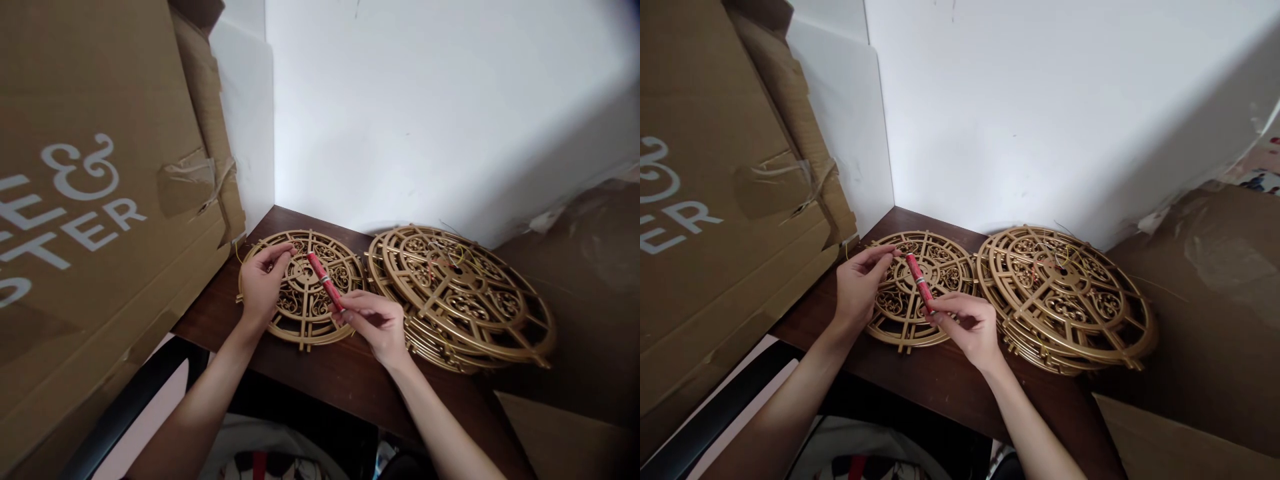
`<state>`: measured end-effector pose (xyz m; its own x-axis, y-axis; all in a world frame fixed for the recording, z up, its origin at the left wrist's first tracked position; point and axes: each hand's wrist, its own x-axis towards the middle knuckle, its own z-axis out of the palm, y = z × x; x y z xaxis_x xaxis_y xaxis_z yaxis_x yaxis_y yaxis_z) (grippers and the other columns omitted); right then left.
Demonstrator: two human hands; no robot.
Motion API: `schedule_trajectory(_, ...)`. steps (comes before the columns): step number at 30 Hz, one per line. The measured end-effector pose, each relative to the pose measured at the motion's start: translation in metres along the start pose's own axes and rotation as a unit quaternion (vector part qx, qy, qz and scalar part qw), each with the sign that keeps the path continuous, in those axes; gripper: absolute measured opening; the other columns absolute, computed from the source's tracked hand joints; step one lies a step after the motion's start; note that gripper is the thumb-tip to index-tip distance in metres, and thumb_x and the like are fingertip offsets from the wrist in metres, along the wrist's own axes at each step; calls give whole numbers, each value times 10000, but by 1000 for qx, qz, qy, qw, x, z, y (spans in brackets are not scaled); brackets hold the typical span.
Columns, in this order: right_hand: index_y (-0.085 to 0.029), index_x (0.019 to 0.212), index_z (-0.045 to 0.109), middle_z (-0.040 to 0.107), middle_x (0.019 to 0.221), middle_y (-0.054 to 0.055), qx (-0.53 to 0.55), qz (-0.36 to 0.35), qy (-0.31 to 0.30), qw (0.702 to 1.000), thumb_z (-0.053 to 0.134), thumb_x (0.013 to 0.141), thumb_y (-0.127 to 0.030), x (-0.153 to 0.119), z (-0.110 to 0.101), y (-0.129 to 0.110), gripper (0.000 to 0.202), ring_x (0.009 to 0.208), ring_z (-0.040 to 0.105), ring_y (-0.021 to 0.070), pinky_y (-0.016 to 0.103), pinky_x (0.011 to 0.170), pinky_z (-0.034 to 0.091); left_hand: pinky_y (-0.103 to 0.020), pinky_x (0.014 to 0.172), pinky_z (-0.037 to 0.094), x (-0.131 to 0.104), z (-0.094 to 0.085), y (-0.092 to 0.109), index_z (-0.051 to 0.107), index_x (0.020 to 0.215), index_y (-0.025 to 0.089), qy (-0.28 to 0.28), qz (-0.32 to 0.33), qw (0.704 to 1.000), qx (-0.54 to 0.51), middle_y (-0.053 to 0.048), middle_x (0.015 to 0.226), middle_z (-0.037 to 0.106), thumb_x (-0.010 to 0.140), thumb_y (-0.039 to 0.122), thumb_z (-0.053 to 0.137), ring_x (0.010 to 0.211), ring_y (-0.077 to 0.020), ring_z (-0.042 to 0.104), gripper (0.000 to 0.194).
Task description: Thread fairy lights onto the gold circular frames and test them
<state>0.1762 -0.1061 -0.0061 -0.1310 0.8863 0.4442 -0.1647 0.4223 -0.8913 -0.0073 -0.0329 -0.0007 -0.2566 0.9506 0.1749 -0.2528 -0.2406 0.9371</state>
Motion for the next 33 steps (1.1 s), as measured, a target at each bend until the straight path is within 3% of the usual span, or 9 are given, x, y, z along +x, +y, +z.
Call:
schedule_trajectory(2, -263, 973, 769, 739, 869, 69, 3, 2, 0, 1000, 687, 820, -166, 0, 0, 0, 199, 746, 711, 189, 301, 626, 616, -233, 638, 486, 0, 1, 1, 749, 873, 138, 3, 13, 1000, 7, -84, 821, 746, 671, 242, 767, 755, -162, 664, 227)
schedule_trajectory(8, -274, 990, 765, 737, 875, 64, 12, -5, -3, 1000, 679, 825, -145, 0, 1, 0, 226, 752, 712, 186, 294, 630, 612, -216, 532, 422, -5, 2, 5, 733, 858, 140, -19, 1, 1000, -17, -95, 787, 749, 717, 252, 736, 633, -131, 622, 180)
schedule_trajectory(16, -288, 999, 762, 738, 895, 62, 19, -12, -20, 1000, 664, 832, -124, -1, 1, 0, 254, 740, 705, 177, 288, 624, 599, -186, 452, 342, -12, 8, 3, 727, 833, 135, -32, -9, 998, -44, -44, 730, 710, 719, 224, 724, 471, -49, 446, 144)
schedule_trajectory(23, -287, 1013, 757, 734, 911, 63, 13, -10, -31, 999, 654, 833, -96, -1, 0, 2, 281, 745, 702, 172, 281, 633, 598, -205, 566, 483, -15, 11, 3, 726, 886, 113, -57, -29, 997, -41, -70, 786, 729, 739, 270, 721, 587, -95, 589, 215)
schedule_trajectory(33, -291, 997, 762, 732, 891, 55, 9, -8, -18, 1000, 665, 831, -116, -1, -2, -1, 260, 732, 708, 164, 265, 639, 604, -227, 575, 548, -16, 13, 7, 732, 883, 108, -60, -33, 996, -62, -69, 775, 741, 725, 243, 740, 602, -118, 640, 208)
